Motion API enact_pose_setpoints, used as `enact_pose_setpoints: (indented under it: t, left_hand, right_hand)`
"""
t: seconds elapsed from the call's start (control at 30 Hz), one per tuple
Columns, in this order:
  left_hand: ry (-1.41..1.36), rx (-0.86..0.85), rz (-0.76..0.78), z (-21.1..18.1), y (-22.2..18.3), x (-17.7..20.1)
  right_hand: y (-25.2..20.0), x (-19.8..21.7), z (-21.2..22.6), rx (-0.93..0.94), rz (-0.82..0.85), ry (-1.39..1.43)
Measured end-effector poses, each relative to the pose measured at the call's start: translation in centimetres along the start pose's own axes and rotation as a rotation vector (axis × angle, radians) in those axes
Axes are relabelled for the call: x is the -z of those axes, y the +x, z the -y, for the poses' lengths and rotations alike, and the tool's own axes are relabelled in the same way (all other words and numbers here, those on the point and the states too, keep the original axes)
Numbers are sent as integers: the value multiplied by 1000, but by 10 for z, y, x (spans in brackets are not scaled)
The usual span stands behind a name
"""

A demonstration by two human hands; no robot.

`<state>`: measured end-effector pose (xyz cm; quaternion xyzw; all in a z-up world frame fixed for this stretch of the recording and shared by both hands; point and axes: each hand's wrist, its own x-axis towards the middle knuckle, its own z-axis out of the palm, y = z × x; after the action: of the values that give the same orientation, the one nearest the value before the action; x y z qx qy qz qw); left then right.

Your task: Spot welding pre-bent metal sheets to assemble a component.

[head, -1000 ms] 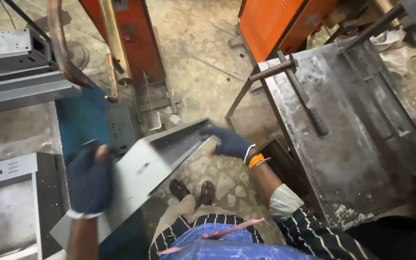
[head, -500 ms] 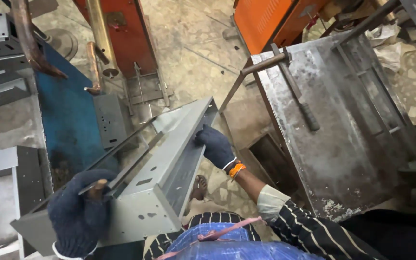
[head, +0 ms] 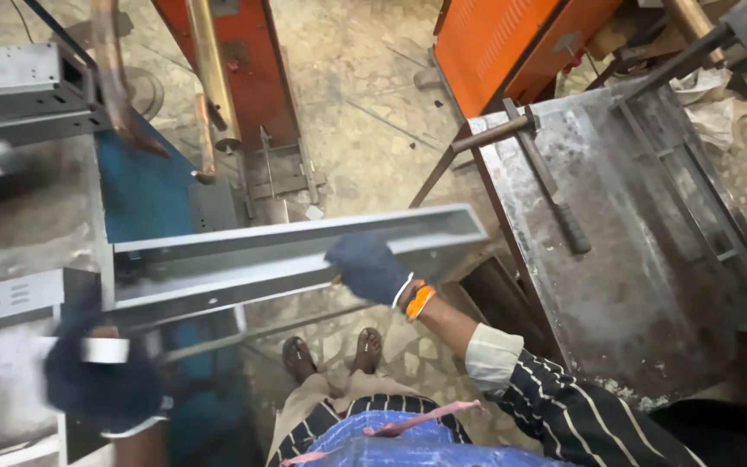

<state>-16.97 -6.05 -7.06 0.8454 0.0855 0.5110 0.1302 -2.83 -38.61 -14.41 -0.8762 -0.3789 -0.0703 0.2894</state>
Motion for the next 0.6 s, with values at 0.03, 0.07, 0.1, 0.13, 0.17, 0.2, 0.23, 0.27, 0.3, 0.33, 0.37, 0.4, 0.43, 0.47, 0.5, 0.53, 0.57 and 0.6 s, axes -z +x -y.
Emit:
enact_pose_setpoints:
  t: [0.03,0.07,0.1,0.13,0.17,0.2,0.23,0.27,0.3,0.33,0.37,0.4,0.43,0.47,0.5,0.53,0.57,0.6]
  left_hand:
    - [-4,-1,-3,-17,3,-4]
    - [-192,2,157,-33,7,-8]
    - [-380,1,318,-51,9,-11]
    - [-384,1,317,-61,6,-18]
    - [-324,-1,413,-70,4,-26]
    - [-264,-5,508,-80,1,-33]
    - [-269,-10,508,-78,-10,-50]
    - [-278,-28,528,-76,-21,-67]
    - [-292,-47,550,-75,-32,-85]
    - [-303,-53,552,-74,-35,-92]
    - [-280,43,561,-75,-38,-101]
    - [-256,138,571,-76,-41,-110]
    - [-268,135,570,-77,-36,-111]
    - [-254,133,502,-78,-32,-112]
    - [-230,129,433,-75,-26,-111]
    - [-232,124,431,-77,-18,-109]
    - [-209,120,393,-80,-11,-108]
    - [-187,117,355,-83,-5,-107]
  right_hand:
    - [8,3,15,0,-3,-4]
    - [15,5,30,8,45,-31]
    - [21,8,46,15,95,-58]
    - [23,5,48,14,94,-61]
    - [26,1,50,32,59,-57]
    - [29,-1,53,50,23,-52]
    - [34,-1,54,46,18,-57]
    - [39,0,54,63,35,-103]
    - [43,2,54,76,54,-153]
    - [49,5,58,67,50,-161]
    - [55,9,61,100,27,-133]
    - [62,14,63,133,5,-105]
    - [65,15,62,128,3,-116]
    - [68,17,62,95,-5,-100]
    - [73,15,63,67,-15,-77]
    - [76,19,66,67,-20,-78]
    - [78,23,68,118,-40,-3]
    - [80,28,69,169,-61,72]
